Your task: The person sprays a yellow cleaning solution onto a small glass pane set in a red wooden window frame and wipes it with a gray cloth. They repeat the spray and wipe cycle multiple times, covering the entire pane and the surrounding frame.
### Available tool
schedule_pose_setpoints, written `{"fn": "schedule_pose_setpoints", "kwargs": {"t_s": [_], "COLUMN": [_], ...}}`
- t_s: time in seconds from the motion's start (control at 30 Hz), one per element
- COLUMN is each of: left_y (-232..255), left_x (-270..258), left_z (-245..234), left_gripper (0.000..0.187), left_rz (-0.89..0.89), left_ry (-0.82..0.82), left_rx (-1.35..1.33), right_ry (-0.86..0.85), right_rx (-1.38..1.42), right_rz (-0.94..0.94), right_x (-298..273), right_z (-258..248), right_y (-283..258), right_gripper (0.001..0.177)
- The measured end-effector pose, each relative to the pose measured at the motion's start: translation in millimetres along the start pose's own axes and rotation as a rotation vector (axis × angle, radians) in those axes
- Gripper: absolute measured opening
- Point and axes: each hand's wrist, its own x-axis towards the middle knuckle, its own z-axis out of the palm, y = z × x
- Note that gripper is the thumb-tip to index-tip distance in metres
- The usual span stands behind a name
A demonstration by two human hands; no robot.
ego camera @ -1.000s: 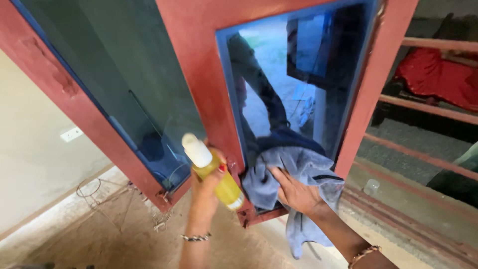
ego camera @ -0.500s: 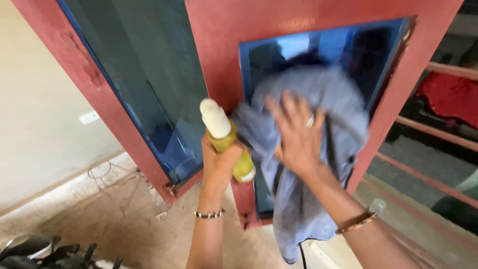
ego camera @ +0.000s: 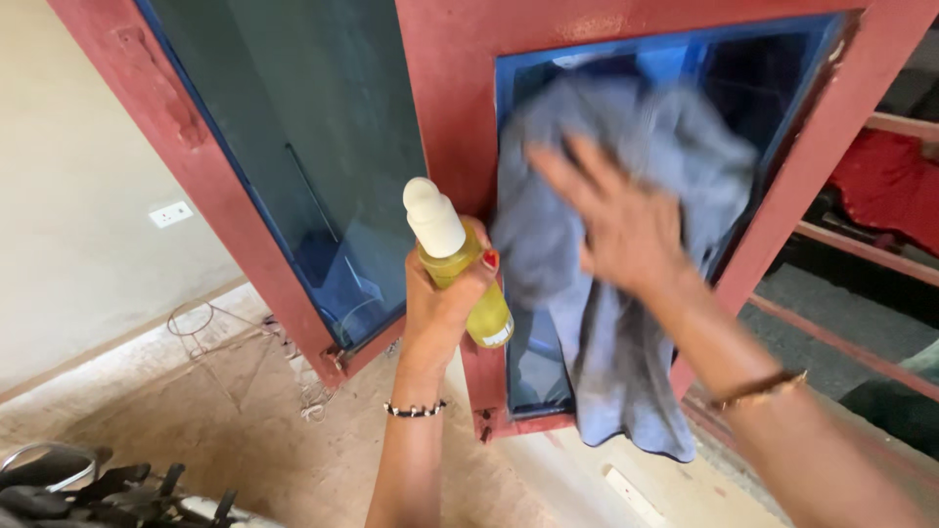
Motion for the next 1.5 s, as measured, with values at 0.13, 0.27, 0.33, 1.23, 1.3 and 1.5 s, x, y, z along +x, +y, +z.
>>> {"fn": "schedule_pose_setpoints", "kwargs": {"t_s": [0.13,0.27,0.33,1.23,1.3,1.5], "left_y": [-3.7,2.5,10.2,49.5,54.0,52.3], "left_x": [-2.0,-20.2,-28.9,-57.8,-48.5,-44.7], "left_z": [4.7,15.7,25.4,56.0,58.2,70.6], "left_gripper": [0.025,0.034,0.04,0.022,0.021,0.025], "left_rz": [0.053,0.072,0.072,0.17,0.279,0.318], "left_ry": [0.028,0.076,0.089,0.009,-0.011,0.151], "left_rx": [0.061,0.095,0.039,0.212,0.263,0.301], "right_ry": [0.47,0.472,0.427,0.655,0.605,0.424], "right_rx": [-0.081,0.089,0.113,0.563,0.379,0.4], "right_rz": [-0.186,-0.081,-0.11,0.445,0.276,0.202], "right_x": [29.3,5.3,-0.6,-25.4,-18.5,-16.5], "right_z": [-42.2,-24.9,-21.7,0.8,-5.3,-31.9], "right_y": [-30.4,-55.3,-33.5,8.2,-27.4,-46.9], "right_gripper": [0.065,0.065,0.056,0.051,0.056,0.061]}}
